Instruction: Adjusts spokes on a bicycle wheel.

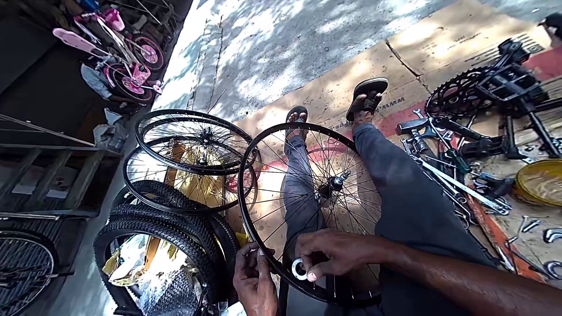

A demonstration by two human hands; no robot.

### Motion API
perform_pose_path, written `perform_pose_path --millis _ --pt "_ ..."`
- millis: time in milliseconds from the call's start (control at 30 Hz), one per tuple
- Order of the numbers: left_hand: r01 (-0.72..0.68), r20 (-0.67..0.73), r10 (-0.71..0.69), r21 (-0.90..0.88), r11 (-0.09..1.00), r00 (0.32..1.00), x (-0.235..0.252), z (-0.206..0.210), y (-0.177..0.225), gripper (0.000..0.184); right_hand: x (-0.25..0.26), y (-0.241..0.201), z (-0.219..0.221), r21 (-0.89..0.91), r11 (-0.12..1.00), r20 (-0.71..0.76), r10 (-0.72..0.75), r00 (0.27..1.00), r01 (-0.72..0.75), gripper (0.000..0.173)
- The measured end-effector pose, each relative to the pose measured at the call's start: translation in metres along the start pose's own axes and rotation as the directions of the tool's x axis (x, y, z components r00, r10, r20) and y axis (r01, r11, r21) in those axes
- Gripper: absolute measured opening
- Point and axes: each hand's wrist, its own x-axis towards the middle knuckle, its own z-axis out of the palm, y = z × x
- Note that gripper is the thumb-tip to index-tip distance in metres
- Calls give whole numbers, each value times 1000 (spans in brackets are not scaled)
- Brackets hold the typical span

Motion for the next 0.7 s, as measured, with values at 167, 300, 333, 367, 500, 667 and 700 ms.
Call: perform_pose_path --millis 167,300,333,367,500,667,700 --pt "-20 13 20 5 1000 1000 1 5 1 20 13 -9 28 -335 927 -212 99 972 -167 19" --pt "8 -2 -8 -15 1000 1000 2 2 2 22 3 -5 3 -147 988 49 50 998 -43 37" --pt "31 -30 -31 -16 999 999 4 3 3 27 0 -3 -2 -90 996 90 14 996 -6 38" --pt "65 -45 -66 -17 998 997 8 3 5 33 -2 -3 -4 -74 997 105 -6 994 14 35" --pt "146 39 -148 45 988 988 52 5 5 48 6 -4 4 -165 986 35 -4 999 10 25" --pt "11 71 -36 327 945 997 79 19 7 46 -2 -6 -19 -182 981 -301 3 953 -61 28" --pt "-27 50 9 351 936 999 71 23 11 44 -4 -6 -23 -305 945 -402 -15 916 -118 27"
